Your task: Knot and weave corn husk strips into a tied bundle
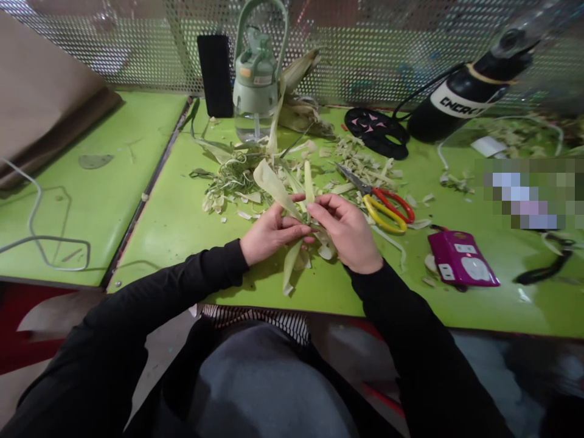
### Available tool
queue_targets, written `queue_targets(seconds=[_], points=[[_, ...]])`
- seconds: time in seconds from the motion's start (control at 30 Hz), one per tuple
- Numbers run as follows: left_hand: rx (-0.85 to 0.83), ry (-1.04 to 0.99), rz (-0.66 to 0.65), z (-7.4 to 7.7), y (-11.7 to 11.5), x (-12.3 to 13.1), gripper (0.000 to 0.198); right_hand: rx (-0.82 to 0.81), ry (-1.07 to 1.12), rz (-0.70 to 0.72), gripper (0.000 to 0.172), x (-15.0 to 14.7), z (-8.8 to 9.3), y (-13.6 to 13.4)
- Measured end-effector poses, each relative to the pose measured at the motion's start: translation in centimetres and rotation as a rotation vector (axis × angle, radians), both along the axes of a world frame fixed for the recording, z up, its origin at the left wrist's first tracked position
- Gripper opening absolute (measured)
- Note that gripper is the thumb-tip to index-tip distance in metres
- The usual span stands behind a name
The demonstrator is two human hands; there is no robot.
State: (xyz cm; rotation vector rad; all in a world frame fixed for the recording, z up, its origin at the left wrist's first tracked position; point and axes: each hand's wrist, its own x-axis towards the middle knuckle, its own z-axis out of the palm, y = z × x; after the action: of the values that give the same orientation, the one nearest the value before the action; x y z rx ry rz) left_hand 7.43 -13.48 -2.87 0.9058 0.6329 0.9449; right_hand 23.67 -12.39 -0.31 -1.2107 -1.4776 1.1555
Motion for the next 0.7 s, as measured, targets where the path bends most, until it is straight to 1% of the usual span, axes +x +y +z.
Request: queue_targets(seconds=[0.07,0.13,0.23,0.27,0.3,0.37,0.43,0.5,0.57,0.6,0.63,0.7], points=[[0.015,-0.006,0.012,0.2,-0.2,0.0,0.072,-0.006,0.015,-0.018,0.024,0.0,-0.3,0.1],[0.026,-0.003,0.032,0.3,-0.3,0.1,0.067,-0.017,0.02,-0.018,0.025,0.1,-0.7,0.3],[0.043,0.012,0.003,0.3,-0.1,0.1,0.037,-0.031,0.004,0.004,0.025,0.1,-0.8,0.3],[0.039,0.012,-0.01,0.2,-0.1,0.1,0.029,-0.015,-0.022,0.003,0.024,0.1,-0.8,0.3],[0.027,0.005,-0.015,0.2,0.0,0.0,0.026,0.023,-0.061,-0.014,0.022,0.2,-0.6,0.3],[-0.019,-0.034,0.005,0.2,0.1,-0.1,0.03,0.172,-0.151,-0.092,0.018,0.5,-0.4,0.1],[-0.061,-0.086,0.033,0.2,0.2,-0.2,0.036,0.382,-0.248,-0.188,0.016,0.8,-0.1,0.0],[-0.069,-0.12,0.044,0.2,0.3,-0.4,0.038,0.575,-0.342,-0.227,0.012,1.0,0.1,-0.2],[-0.043,-0.115,0.046,0.0,0.5,-0.4,0.043,0.722,-0.428,-0.215,0.008,1.0,0.2,-0.2],[-0.017,-0.096,0.044,-0.2,0.6,-0.5,0.044,0.784,-0.47,-0.187,0.009,0.8,0.3,-0.3],[0.017,-0.064,0.036,-0.4,0.6,-0.5,0.042,0.843,-0.519,-0.149,0.014,0.5,0.3,-0.4],[0.107,0.034,0.032,-1.1,0.7,-0.4,0.033,0.946,-0.647,-0.062,0.03,-0.3,0.5,-0.6]])
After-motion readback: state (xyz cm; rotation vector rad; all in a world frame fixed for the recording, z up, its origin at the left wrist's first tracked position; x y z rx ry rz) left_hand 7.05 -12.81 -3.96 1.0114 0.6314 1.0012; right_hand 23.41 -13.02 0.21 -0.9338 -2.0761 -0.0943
